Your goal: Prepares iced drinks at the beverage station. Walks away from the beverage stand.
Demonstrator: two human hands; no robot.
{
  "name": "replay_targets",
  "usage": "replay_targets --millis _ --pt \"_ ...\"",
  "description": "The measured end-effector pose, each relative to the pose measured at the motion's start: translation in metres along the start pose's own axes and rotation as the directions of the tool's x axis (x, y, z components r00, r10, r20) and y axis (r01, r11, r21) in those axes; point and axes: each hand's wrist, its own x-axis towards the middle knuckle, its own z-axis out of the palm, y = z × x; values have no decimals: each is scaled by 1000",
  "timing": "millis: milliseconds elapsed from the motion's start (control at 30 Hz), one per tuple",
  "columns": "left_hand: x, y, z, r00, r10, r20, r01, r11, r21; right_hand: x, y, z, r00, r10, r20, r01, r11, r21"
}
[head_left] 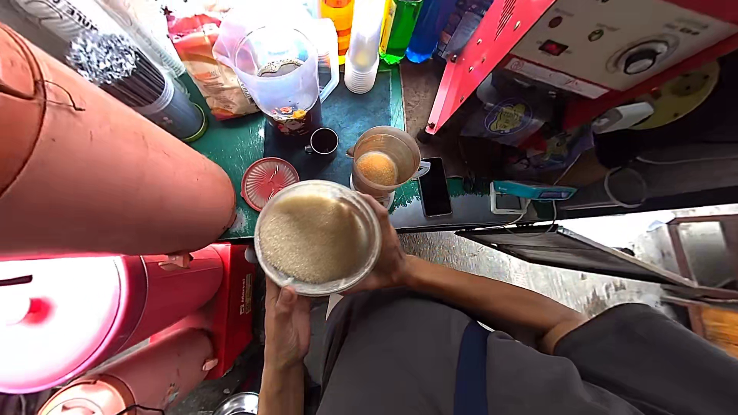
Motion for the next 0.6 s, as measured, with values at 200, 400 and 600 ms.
replay_targets --millis 200,400,600 --pt "38 -12 -27 1000 -13 14 13 999 35 -23 30 34 996 89 15 -88 996 -34" --pt "107 -57 -41 989 -136 61 120 968 219 -44 77 41 930 367 -39 -367 909 -197" --pt "150 -58 -48 971 -177 163 113 932 344 -56 92 45 853 514 -93 -519 814 -260"
